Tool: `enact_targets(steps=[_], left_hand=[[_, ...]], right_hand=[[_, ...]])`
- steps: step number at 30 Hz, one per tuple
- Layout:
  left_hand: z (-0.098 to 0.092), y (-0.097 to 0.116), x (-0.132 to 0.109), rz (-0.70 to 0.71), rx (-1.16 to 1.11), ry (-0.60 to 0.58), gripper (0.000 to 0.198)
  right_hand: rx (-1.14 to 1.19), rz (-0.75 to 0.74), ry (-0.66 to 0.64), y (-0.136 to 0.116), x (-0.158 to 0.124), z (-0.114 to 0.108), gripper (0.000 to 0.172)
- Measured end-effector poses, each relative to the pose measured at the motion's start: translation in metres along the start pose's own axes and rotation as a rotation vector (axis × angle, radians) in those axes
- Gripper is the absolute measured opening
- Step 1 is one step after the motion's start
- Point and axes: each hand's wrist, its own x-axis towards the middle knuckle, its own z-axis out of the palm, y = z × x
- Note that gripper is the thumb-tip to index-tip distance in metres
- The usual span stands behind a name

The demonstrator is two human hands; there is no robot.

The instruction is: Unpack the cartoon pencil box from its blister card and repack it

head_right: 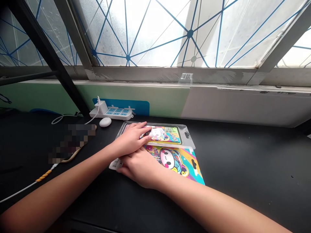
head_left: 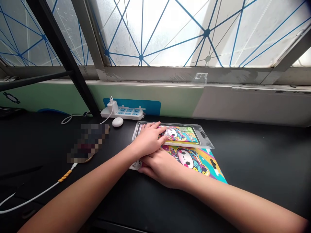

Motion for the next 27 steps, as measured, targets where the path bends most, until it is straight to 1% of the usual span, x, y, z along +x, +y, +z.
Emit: enact_targets(steps=[2, 3, 4, 6, 7, 8, 10, 12, 14, 15, 18, 20, 23, 27], left_hand=[[-0.002, -0.002, -0.001, -0.008, -0.04, 0.006, 0.051], [-0.002, -0.004, -0.002, -0.007, -0.056, 0.011, 0.052], [-0.002, -0.005, -0.003, -0.004, -0.065, 0.018, 0.052], [-0.001, -0.007, -0.004, 0.015, -0.052, 0.029, 0.052], [-0.001, -0.008, -0.005, 0.029, -0.035, 0.036, 0.051], [-0.001, -0.008, -0.005, 0.044, -0.017, 0.043, 0.05], [-0.002, -0.007, -0.006, 0.072, 0.012, 0.052, 0.049], [-0.002, -0.007, -0.006, 0.084, 0.03, 0.058, 0.049], [-0.003, -0.008, -0.005, 0.091, 0.042, 0.063, 0.049], [-0.003, -0.008, -0.005, 0.097, 0.049, 0.07, 0.048], [-0.002, -0.01, -0.004, 0.114, 0.06, 0.089, 0.047], [-0.001, -0.01, -0.005, 0.114, 0.063, 0.091, 0.048], [0.0, -0.008, -0.005, 0.09, 0.07, 0.077, 0.048], [-0.004, -0.008, -0.006, 0.064, 0.07, 0.056, 0.048]], right_hand=[[-0.04, -0.094, 0.052, 0.004, -0.001, -0.001, 0.025], [-0.058, -0.122, 0.07, 0.007, -0.002, -0.004, 0.029], [-0.079, -0.117, 0.084, 0.012, -0.005, -0.008, 0.032], [-0.133, -0.022, 0.114, 0.028, -0.012, -0.023, 0.034], [-0.166, 0.084, 0.126, 0.04, -0.017, -0.034, 0.034], [-0.19, 0.174, 0.146, 0.055, -0.023, -0.045, 0.034], [-0.216, 0.303, 0.155, 0.087, -0.036, -0.068, 0.033], [-0.197, 0.39, 0.102, 0.117, -0.049, -0.088, 0.031], [-0.146, 0.44, 0.016, 0.138, -0.059, -0.101, 0.039], [-0.109, 0.48, -0.035, 0.144, -0.062, -0.105, 0.045], [-0.008, 0.616, -0.174, 0.151, -0.064, -0.109, 0.063], [0.012, 0.656, -0.219, 0.151, -0.063, -0.109, 0.069], [-0.003, 0.662, -0.232, 0.151, -0.061, -0.106, 0.072], [-0.032, 0.656, -0.221, 0.151, -0.06, -0.104, 0.07]])
